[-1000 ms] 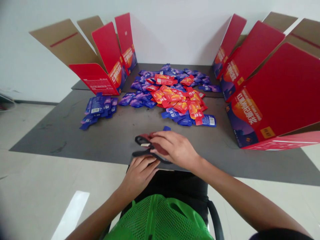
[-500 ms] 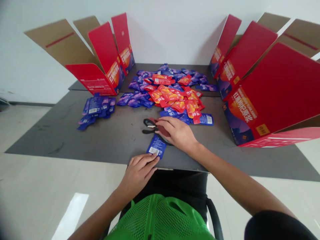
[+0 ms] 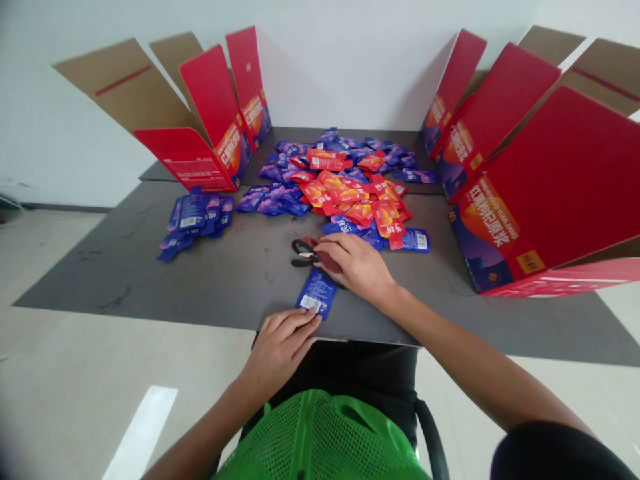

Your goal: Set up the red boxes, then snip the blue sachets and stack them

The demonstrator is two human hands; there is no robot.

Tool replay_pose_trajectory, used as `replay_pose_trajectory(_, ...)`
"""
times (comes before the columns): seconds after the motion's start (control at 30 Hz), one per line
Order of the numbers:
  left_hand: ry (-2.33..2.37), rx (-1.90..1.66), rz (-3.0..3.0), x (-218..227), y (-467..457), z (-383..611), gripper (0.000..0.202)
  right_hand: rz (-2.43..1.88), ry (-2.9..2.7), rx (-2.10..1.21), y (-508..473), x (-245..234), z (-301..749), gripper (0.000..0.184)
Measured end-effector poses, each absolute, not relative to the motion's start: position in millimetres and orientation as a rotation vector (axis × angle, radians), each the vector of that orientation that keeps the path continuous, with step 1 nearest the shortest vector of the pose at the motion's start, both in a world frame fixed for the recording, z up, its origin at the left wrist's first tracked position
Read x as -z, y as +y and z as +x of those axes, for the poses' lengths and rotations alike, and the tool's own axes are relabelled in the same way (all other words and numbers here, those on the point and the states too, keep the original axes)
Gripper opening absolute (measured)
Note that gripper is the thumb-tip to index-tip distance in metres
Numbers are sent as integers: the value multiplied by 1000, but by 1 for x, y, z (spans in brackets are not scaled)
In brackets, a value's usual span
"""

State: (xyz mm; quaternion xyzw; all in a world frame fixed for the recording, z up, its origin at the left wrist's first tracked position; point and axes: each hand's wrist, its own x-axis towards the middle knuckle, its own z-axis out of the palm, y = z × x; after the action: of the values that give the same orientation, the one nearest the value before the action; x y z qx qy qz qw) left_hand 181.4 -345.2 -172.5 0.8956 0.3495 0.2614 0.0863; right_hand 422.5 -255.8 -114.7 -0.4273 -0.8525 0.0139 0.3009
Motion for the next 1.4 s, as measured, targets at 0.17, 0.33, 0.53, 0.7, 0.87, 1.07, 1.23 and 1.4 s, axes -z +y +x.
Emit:
replay_pose_trajectory(0.17,1078,-750,2647,170,-346,183,20,-950,-2362,-233,-298,124,398,29)
replay_pose_trajectory(0.33,1029,-807,2647,173,-345,182,37,-1141,-2267,-59,-248,132,428,28)
replay_pose_trajectory(0.53,1047,-846,2636,175,-345,184,31,-1023,-2270,-57,-273,113,413,33)
replay_pose_trajectory(0.7,1059,-826,2642,174,-345,183,28,-965,-2371,-213,-286,133,402,29)
replay_pose_trajectory(0.87,1050,-810,2646,176,-344,181,39,-1151,-2250,-3,-235,131,435,29)
replay_pose_trajectory(1.07,1059,-815,2633,175,-345,182,29,-977,-2296,-119,-288,116,410,32)
replay_pose_trajectory(1.23,1048,-784,2633,177,-344,181,33,-1010,-2311,-206,-291,135,404,29)
replay_pose_trajectory(1.4,1029,-795,2648,179,-344,180,39,-1117,-2288,-24,-237,136,433,31)
